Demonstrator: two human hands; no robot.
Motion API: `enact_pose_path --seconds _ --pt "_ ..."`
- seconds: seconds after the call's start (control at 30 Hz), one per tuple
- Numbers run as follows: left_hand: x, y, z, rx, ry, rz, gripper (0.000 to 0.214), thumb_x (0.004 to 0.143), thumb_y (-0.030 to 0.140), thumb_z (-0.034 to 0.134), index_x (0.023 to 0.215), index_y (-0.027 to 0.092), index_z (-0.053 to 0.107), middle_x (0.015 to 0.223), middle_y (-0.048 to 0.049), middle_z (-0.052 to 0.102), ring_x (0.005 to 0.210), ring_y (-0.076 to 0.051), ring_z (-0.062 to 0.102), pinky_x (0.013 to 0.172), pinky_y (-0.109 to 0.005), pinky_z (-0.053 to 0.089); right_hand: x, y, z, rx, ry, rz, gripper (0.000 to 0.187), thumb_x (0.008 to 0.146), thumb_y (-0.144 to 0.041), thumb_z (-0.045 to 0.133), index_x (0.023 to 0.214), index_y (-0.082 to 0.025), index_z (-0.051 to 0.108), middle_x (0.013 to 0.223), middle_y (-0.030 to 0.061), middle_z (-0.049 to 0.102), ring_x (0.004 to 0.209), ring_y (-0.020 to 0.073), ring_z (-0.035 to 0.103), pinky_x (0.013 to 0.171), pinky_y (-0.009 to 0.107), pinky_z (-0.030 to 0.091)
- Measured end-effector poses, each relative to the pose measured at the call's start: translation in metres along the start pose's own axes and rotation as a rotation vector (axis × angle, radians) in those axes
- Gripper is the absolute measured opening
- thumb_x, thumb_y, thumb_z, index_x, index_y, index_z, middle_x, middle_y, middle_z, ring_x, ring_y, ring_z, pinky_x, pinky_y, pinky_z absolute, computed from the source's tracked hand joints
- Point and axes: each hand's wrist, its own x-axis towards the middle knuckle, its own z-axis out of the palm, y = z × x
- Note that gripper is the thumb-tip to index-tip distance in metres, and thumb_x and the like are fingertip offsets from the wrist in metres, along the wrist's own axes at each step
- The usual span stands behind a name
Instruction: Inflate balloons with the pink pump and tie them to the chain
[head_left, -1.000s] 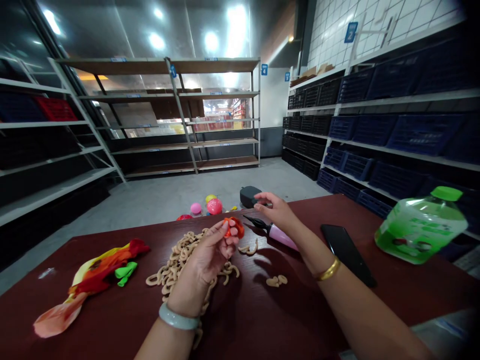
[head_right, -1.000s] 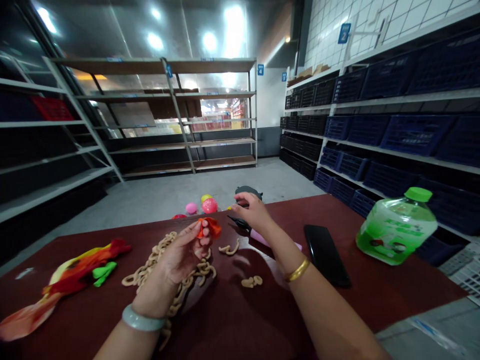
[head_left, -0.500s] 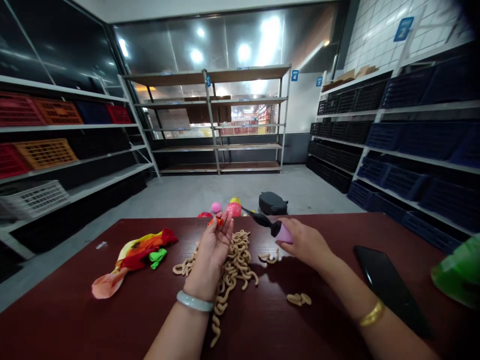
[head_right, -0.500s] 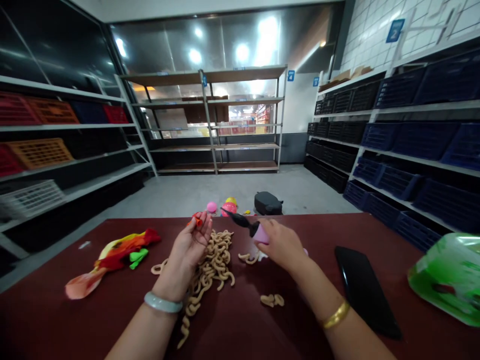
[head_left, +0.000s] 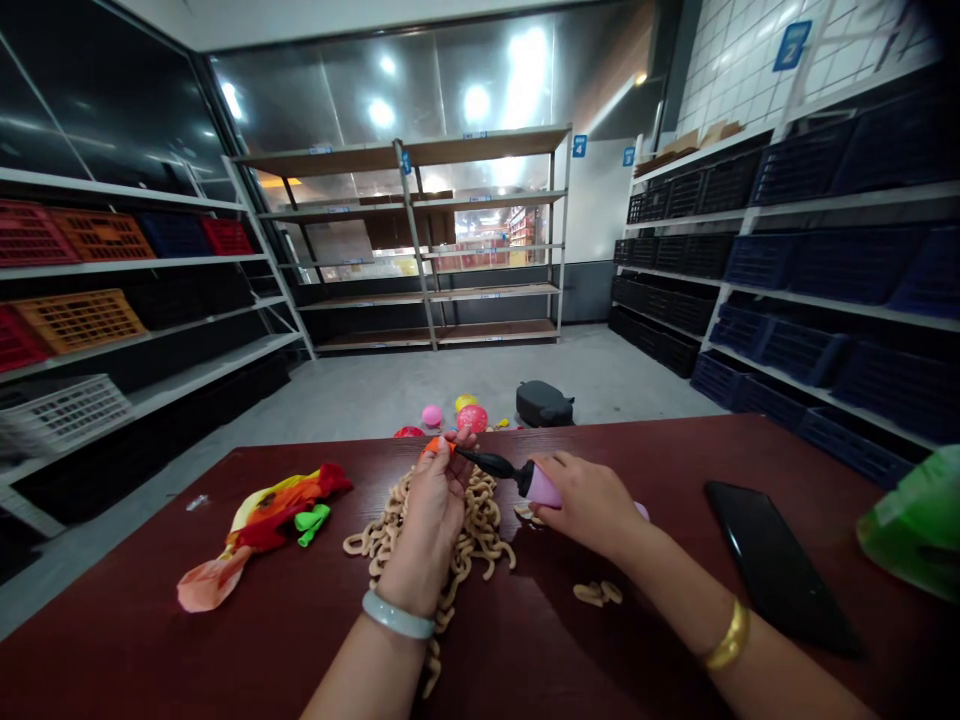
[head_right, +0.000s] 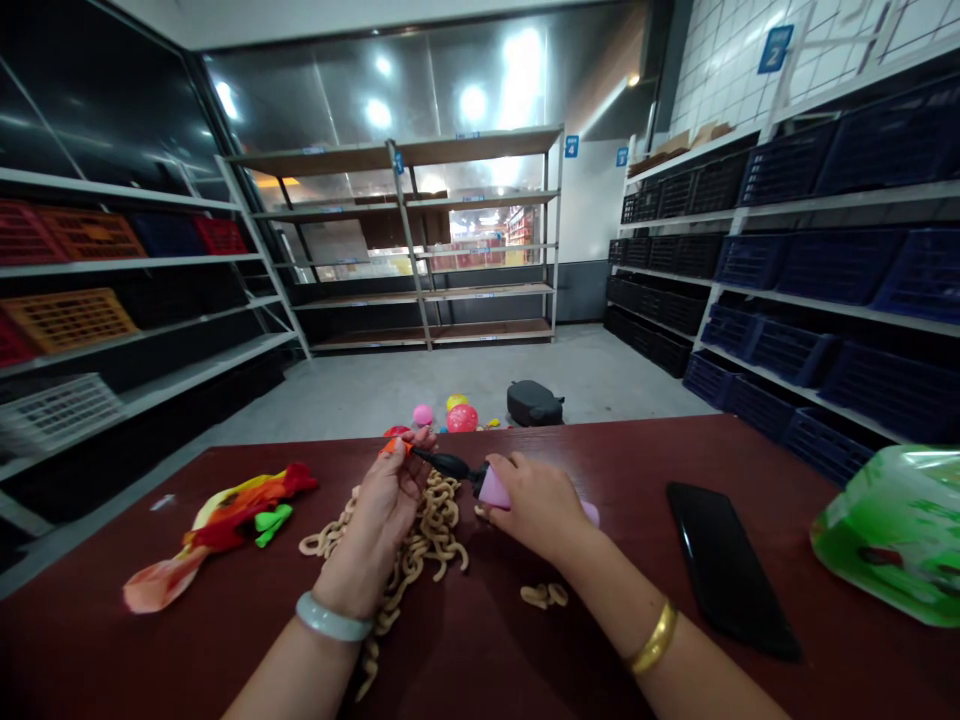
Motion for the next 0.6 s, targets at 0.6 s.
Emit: enact_pose_path --seconds 0.6 --pt "-0.013 -0.021 0.006 0.128 -0.077 -0.115 0.026 0.076 0.024 0.076 0.097 0.017 0.063 0.108 -0.0084 0.071 0.1 -0.021 0.066 0.081 -0.03 0.053 0.0 0.001 -0.003 0.013 -0.001 0.003 0.061 0.078 -0.04 0.064 0.135 -0.024 0.047 0.113 0.0105 0.063 0.093 0.0273 0.063 0.075 0.037 0.046"
